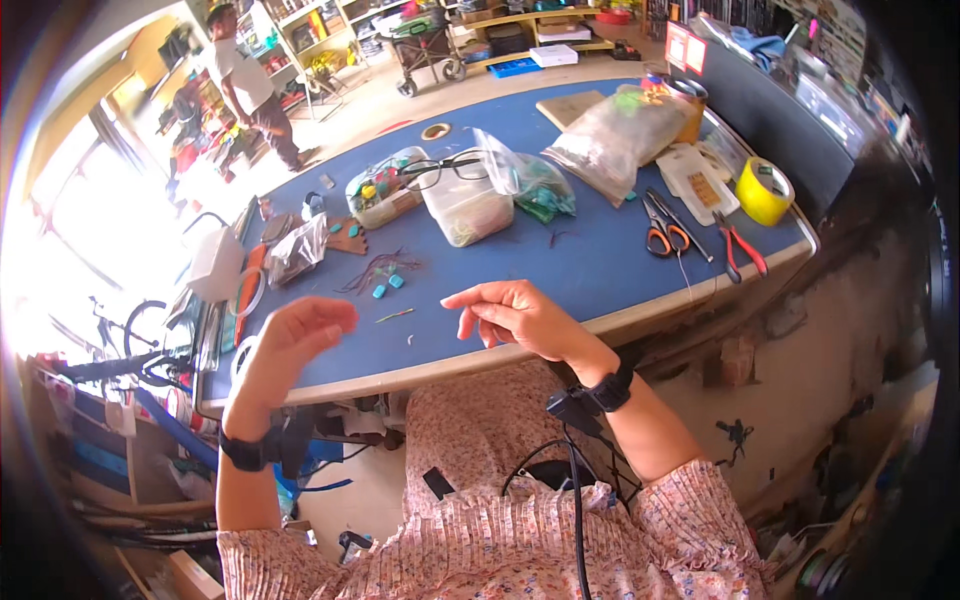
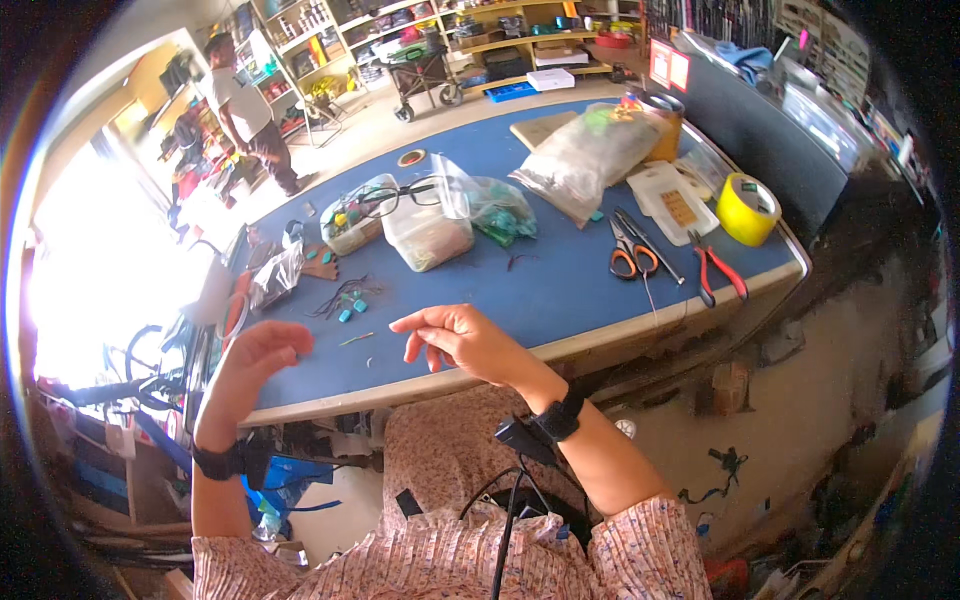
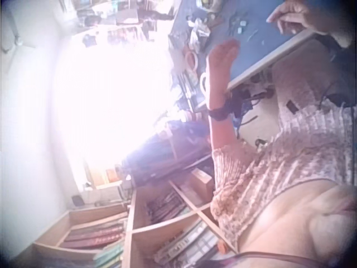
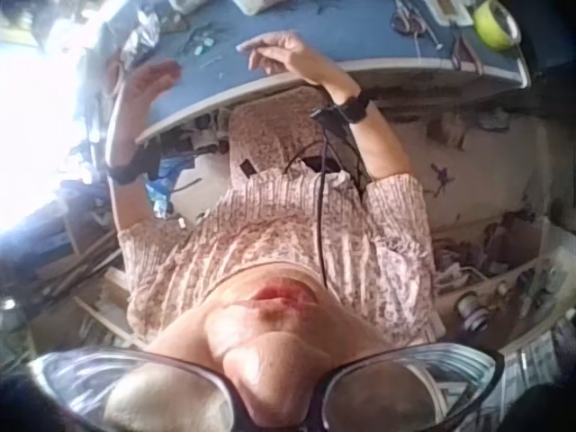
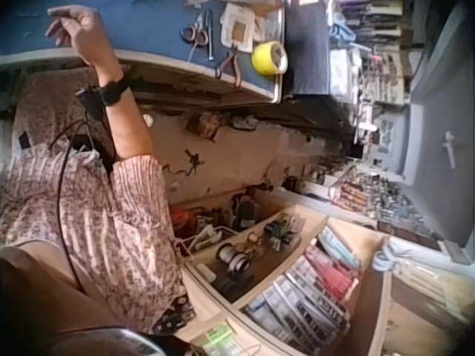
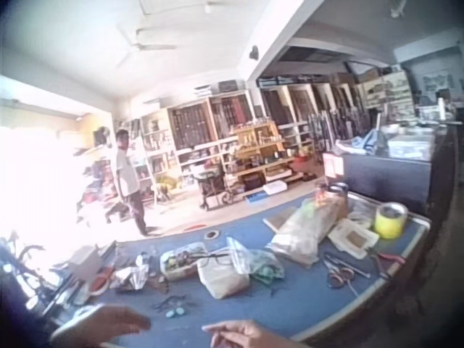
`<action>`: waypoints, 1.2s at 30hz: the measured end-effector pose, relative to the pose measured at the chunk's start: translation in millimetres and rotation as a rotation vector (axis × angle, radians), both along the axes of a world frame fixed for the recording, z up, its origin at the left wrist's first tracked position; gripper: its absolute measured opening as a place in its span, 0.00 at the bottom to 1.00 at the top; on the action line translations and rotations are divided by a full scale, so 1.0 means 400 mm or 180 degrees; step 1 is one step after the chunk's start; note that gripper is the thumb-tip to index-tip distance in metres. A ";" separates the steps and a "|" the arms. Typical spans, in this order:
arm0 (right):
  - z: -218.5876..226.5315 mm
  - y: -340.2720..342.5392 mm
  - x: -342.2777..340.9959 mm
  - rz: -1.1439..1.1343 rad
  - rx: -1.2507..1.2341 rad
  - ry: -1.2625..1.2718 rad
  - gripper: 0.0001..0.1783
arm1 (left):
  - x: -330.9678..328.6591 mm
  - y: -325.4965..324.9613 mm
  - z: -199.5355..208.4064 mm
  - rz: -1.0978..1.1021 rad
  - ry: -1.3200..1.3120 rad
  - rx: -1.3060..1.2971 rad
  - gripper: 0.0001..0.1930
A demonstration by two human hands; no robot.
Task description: Assembling small fishing lures and inspecting a black cable with a connector at a shop workbench.
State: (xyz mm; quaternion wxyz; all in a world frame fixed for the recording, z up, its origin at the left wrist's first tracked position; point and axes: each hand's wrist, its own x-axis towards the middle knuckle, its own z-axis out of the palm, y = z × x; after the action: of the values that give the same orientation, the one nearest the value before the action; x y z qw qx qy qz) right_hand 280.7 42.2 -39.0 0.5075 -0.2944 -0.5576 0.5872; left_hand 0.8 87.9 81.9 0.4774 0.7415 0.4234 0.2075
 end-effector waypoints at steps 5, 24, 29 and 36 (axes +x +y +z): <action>0.001 -0.002 0.000 0.0063 -0.0231 0.0127 0.16 | 0.052 -0.071 -0.026 -0.0292 0.0215 -0.0159 0.13; 0.004 0.002 -0.001 -0.0270 -0.0123 -0.0143 0.09 | 0.018 -0.096 -0.175 0.0497 -0.0654 0.0226 0.06; 0.020 0.000 -0.016 -0.0388 -0.0203 -0.0374 0.04 | -0.039 -0.043 -0.213 0.0761 -0.1095 0.0109 0.06; 0.041 0.003 -0.026 -0.0567 -0.0865 -0.0300 0.05 | -0.068 0.015 -0.261 0.0723 -0.1789 -0.0486 0.06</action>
State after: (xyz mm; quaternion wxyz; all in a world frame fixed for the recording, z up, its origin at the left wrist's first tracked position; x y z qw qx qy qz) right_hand 270.2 43.5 -22.8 0.4864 -0.4357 -0.4680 0.5954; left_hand -26.4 93.7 -22.5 0.6038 0.5650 0.3693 0.4240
